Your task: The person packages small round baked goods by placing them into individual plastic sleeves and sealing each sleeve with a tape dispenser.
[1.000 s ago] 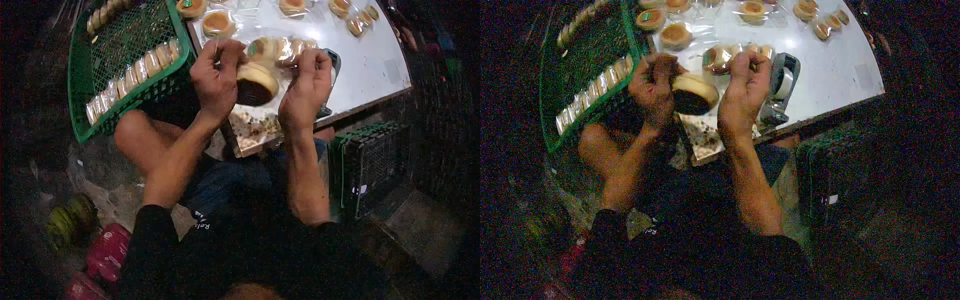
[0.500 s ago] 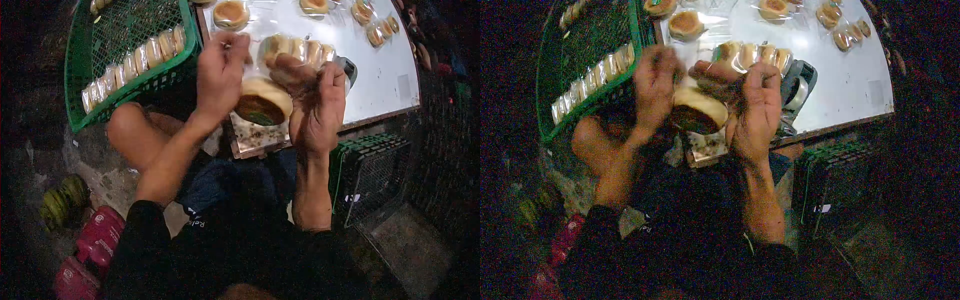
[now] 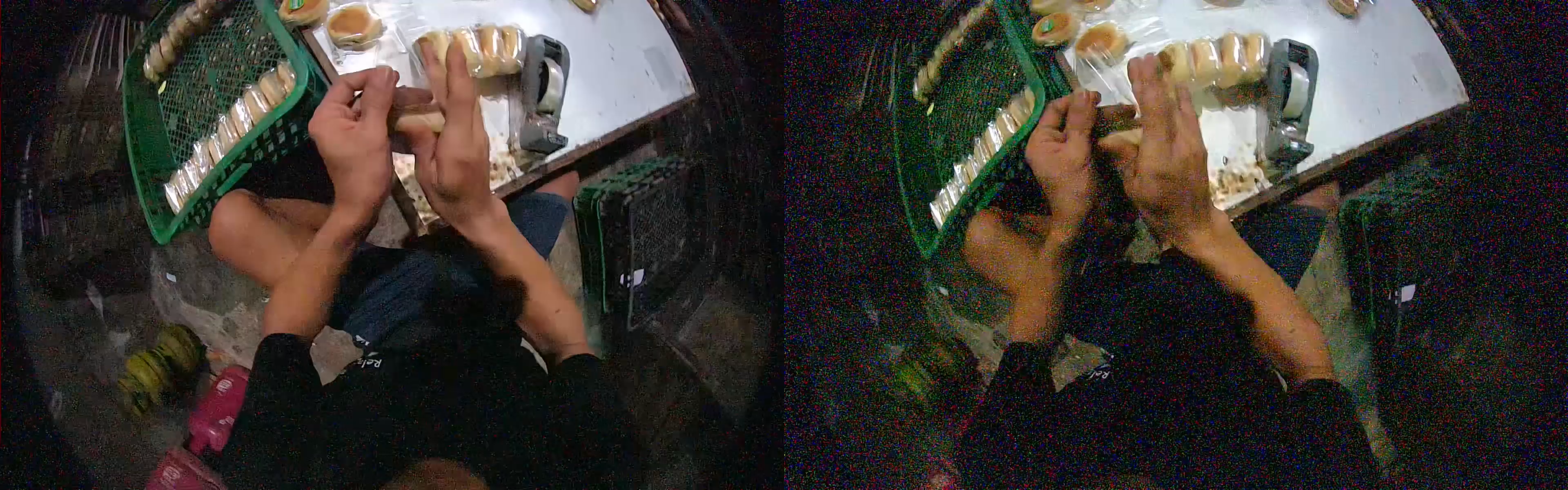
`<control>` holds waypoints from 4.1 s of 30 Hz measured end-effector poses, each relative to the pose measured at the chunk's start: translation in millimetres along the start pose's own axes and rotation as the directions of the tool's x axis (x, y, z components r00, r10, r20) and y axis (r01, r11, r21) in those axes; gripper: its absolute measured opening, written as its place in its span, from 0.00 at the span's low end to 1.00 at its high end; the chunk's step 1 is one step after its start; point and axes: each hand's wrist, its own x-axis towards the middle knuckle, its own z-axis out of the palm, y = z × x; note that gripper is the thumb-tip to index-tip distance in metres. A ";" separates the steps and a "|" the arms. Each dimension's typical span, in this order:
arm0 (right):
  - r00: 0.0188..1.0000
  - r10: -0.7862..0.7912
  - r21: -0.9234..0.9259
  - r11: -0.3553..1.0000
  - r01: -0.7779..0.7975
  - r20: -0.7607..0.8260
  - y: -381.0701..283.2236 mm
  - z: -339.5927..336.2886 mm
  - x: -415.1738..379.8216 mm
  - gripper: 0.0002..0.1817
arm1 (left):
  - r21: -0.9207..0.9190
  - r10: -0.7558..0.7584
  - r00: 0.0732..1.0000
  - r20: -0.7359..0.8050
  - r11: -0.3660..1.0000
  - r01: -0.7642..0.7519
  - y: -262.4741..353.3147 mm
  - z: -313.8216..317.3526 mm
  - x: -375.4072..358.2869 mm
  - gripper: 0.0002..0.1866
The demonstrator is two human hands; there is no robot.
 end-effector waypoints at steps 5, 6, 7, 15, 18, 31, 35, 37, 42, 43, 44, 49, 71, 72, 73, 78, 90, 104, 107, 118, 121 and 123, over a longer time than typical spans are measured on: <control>0.947 0.231 0.339 0.892 -0.298 0.224 -2.8 -15.4 -8.6 0.12 | 0.245 0.513 0.751 0.416 0.732 -0.635 -10.6 -36.2 25.1 0.07; 0.977 0.107 0.157 0.978 -0.137 0.183 -0.9 -20.8 -6.0 0.12 | 0.134 0.307 0.848 0.432 0.908 -0.397 -9.0 -39.9 18.9 0.08; 0.987 -0.026 -0.047 0.998 0.034 0.158 -1.1 -25.0 -1.8 0.12 | 0.015 0.090 0.872 0.481 0.994 -0.110 -8.9 -39.0 12.6 0.09; 0.964 0.088 0.112 0.987 -0.119 0.252 -11.2 -28.6 10.3 0.15 | -0.087 0.130 0.943 0.306 0.990 -0.108 -1.0 -32.5 6.3 0.32; 0.970 0.068 0.023 0.997 -0.075 0.235 -0.7 -26.1 5.8 0.14 | -0.044 0.228 0.928 0.294 0.973 -0.225 -5.4 -23.3 5.6 0.32; 0.836 0.541 0.583 0.653 -0.483 0.086 17.9 6.8 6.4 0.07 | 0.008 0.123 0.986 0.110 0.992 -0.124 -21.1 -7.9 14.0 0.08; 0.838 0.505 0.570 0.759 -0.316 -0.207 24.1 -14.7 9.0 0.15 | -0.216 0.147 0.987 -0.057 0.964 -0.156 -30.0 1.7 17.9 0.10; 0.848 0.375 0.128 0.927 -0.353 -0.375 65.0 -65.6 -8.4 0.11 | -0.158 0.140 0.986 -0.092 0.975 -0.153 -26.7 0.9 24.6 0.10; 0.705 0.676 -0.213 0.672 -0.709 -0.214 155.7 -114.9 -65.8 0.24 | -0.181 0.147 0.982 0.115 0.976 -0.125 -53.3 25.3 23.3 0.08; 0.641 0.745 -0.118 0.631 -0.767 -0.183 152.1 -115.1 -53.3 0.26 | -0.095 0.170 0.975 0.147 0.983 -0.157 -52.3 28.4 21.3 0.08; 0.592 0.785 -0.004 0.602 -0.799 -0.183 140.5 -112.9 -38.2 0.25 | -0.012 0.187 0.966 0.177 0.982 -0.188 -51.3 32.2 19.7 0.08; 0.835 0.425 -0.286 0.800 -0.527 -0.349 111.0 -124.7 -56.2 0.21 | 0.101 0.313 0.936 0.160 0.938 -0.331 -32.1 46.5 12.2 0.08; 0.804 0.548 0.248 0.766 -0.594 0.232 78.4 14.1 44.0 0.16 | 0.052 -0.265 0.913 0.309 0.964 0.261 -34.7 -26.8 83.2 0.33; 0.880 0.465 0.135 0.870 -0.475 0.101 87.8 8.8 64.1 0.16 | 0.172 -0.234 0.940 0.249 0.966 0.194 -43.2 -24.4 94.7 0.36; 0.938 0.333 -0.111 0.940 -0.323 0.091 113.7 5.8 81.8 0.17 | 0.294 -0.201 0.962 0.185 0.945 0.141 -55.9 -19.2 107.3 0.38; 0.640 0.522 -0.599 0.792 -0.118 0.563 206.1 46.9 163.2 0.29 | 0.372 -0.030 0.984 0.177 0.927 -0.039 -80.1 -1.0 115.8 0.50; 0.616 -0.292 0.436 0.895 -0.095 0.732 54.7 42.8 216.7 0.19 | 0.723 0.601 0.795 0.076 0.516 -0.460 -54.9 -26.9 131.4 0.60; 0.837 0.491 0.476 0.692 -0.543 0.241 47.3 -21.3 10.5 0.11 | 0.288 0.052 0.990 0.135 0.953 -0.089 -43.5 -13.8 38.7 0.23; 0.890 0.437 0.491 0.751 -0.441 0.132 32.1 -50.6 16.2 0.07 | 0.250 0.380 0.917 0.120 0.883 -0.398 -35.8 -0.9 17.2 0.15; 0.886 0.461 0.807 0.508 -0.302 0.041 13.7 -51.4 -6.2 0.09 | 0.225 0.513 0.858 0.001 0.836 -0.500 -43.7 17.5 -1.2 0.17; 0.869 0.482 0.809 0.466 -0.359 0.108 -3.4 -54.4 -0.8 0.09 | 0.304 0.683 0.707 0.183 0.644 -0.702 -33.4 28.7 -22.7 0.22; 0.928 0.362 0.703 0.682 -0.200 -0.087 -3.7 -49.4 -1.5 0.10 | 0.327 0.315 0.892 0.325 0.847 -0.418 -13.7 24.9 -31.3 0.12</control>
